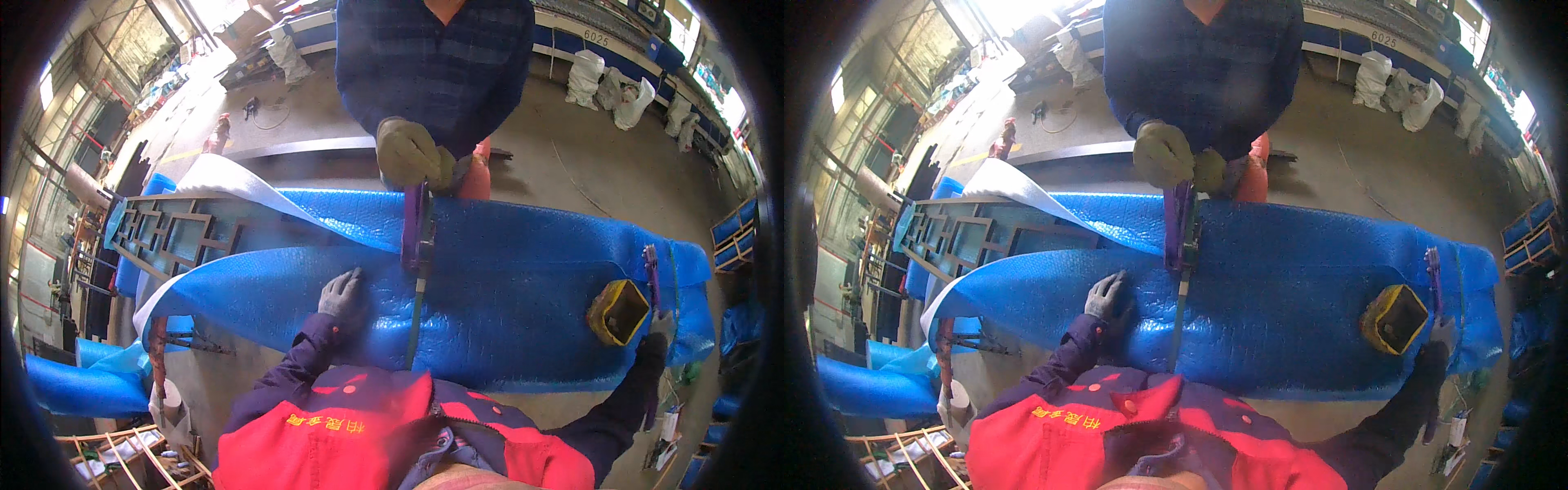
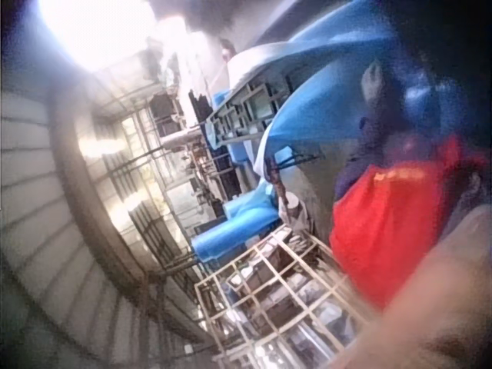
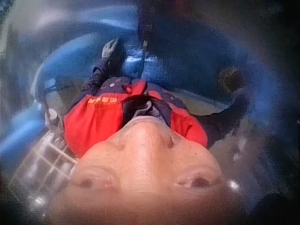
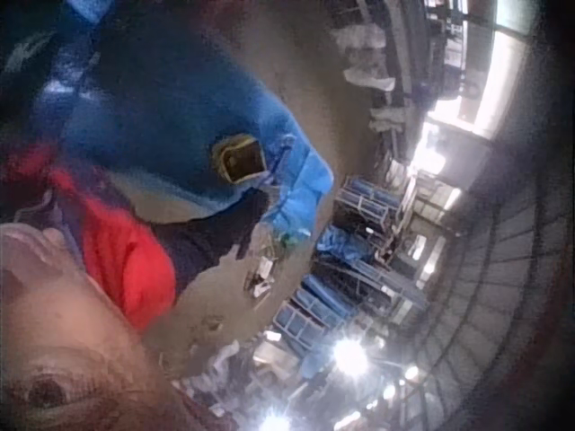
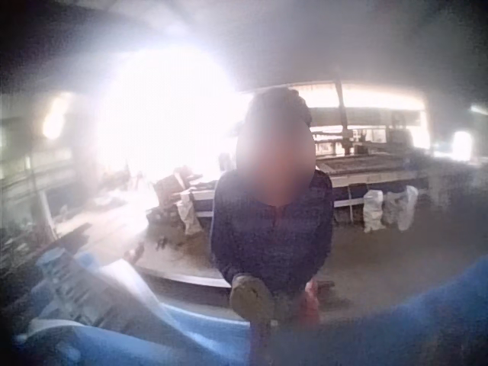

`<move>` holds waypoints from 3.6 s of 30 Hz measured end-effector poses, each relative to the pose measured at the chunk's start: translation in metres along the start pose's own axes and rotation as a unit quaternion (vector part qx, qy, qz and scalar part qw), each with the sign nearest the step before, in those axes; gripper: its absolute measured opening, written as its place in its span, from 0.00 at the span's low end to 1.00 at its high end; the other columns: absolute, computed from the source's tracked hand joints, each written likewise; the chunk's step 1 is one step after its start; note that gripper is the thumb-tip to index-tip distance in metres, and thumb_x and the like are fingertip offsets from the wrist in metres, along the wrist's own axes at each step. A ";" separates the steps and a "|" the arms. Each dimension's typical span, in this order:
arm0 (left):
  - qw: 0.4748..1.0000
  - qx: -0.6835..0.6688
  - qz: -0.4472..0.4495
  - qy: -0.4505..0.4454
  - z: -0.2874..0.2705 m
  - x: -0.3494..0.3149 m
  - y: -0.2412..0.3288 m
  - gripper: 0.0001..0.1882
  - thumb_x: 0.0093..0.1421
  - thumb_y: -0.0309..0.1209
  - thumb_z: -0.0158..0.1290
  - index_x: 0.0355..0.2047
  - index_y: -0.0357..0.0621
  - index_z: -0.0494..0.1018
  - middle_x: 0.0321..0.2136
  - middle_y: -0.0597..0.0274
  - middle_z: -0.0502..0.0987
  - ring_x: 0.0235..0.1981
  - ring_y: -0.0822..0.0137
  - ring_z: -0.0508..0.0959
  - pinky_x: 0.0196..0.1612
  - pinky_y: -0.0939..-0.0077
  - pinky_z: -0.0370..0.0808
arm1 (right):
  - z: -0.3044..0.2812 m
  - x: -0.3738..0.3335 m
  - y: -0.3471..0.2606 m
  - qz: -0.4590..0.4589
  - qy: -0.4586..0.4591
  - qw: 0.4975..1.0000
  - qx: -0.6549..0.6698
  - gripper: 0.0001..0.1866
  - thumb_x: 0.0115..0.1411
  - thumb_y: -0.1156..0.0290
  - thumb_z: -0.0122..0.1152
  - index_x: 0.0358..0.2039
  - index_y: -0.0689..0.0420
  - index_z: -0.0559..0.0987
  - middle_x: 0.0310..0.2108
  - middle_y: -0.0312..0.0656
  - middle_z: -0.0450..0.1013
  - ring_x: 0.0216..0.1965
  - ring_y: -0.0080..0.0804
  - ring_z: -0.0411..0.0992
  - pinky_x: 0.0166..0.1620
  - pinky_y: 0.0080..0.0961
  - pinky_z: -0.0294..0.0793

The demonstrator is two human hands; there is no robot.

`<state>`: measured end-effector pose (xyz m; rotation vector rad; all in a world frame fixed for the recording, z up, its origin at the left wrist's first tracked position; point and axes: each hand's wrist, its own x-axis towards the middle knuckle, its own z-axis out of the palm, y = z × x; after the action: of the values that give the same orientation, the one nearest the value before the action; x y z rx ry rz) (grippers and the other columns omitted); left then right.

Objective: The person wraps a large blue foam roll with a green strap and secures it using a purple tensioning tool. They repeat the process on a second roll, adjusting the strap and tightening it with the tool while a coworker assists.

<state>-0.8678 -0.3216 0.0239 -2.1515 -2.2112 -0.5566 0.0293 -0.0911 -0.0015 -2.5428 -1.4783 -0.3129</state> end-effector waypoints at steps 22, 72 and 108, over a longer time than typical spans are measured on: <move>0.721 -0.645 0.225 -0.119 -0.201 0.165 0.236 0.38 0.68 0.37 0.60 0.70 0.33 0.57 0.52 0.48 0.79 0.53 0.64 0.79 0.56 0.69 0.77 | -0.369 -0.241 -0.073 -0.264 0.486 0.832 0.048 0.23 0.70 0.58 0.61 0.55 0.63 0.79 0.52 0.55 0.78 0.50 0.55 0.78 0.54 0.42 0.77; 0.288 -0.947 0.004 0.145 -0.141 -0.018 0.021 0.25 0.72 0.58 0.44 0.29 0.53 0.59 0.25 0.69 0.59 0.24 0.69 0.60 0.32 0.69 0.58 | -0.237 -0.387 -0.446 -0.015 -0.387 0.203 0.899 0.27 0.74 0.42 0.44 0.45 0.51 0.82 0.17 0.27 0.53 0.18 0.20 0.51 0.30 0.30 0.58; 0.314 -0.947 0.066 0.030 -0.042 0.075 -0.013 0.22 0.70 0.57 0.47 0.35 0.52 0.65 0.29 0.70 0.60 0.28 0.70 0.62 0.37 0.70 0.63 | -0.149 -0.305 -0.466 0.084 -0.321 0.204 0.921 0.35 0.65 0.26 0.44 0.26 0.46 0.78 0.13 0.26 0.51 0.14 0.22 0.49 0.27 0.26 0.54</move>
<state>-0.8943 -0.2597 0.0786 0.5988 0.0179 1.7123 -0.5370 -0.1571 0.0836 -0.3761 -0.3533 1.6299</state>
